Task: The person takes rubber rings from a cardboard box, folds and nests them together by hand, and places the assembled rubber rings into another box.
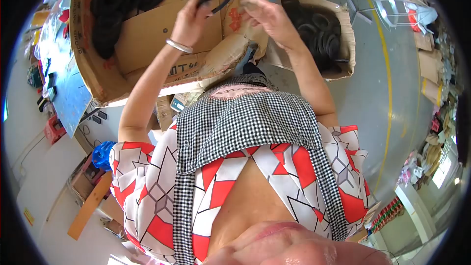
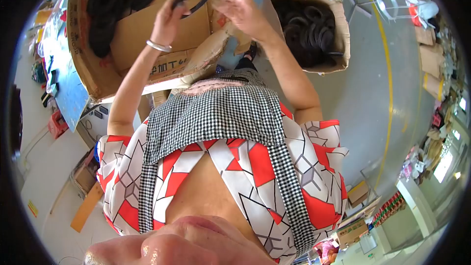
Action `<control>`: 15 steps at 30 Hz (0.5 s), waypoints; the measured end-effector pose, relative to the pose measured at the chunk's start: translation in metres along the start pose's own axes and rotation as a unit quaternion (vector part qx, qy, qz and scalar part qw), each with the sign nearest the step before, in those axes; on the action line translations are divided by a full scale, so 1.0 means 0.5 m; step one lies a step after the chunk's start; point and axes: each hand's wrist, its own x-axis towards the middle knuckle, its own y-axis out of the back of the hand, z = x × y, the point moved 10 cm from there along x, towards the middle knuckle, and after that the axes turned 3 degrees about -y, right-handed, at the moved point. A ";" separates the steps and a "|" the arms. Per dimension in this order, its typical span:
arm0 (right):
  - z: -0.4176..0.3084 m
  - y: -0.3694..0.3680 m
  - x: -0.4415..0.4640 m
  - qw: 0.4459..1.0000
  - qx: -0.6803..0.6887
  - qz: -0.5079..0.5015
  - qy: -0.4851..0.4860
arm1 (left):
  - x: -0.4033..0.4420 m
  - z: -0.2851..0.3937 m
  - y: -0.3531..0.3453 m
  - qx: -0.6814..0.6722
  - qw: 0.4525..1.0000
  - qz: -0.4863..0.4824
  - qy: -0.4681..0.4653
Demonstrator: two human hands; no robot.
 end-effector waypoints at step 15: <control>-0.003 0.471 -0.294 0.789 -0.325 0.522 0.001 | 0.109 0.035 0.189 0.383 0.913 0.041 -0.135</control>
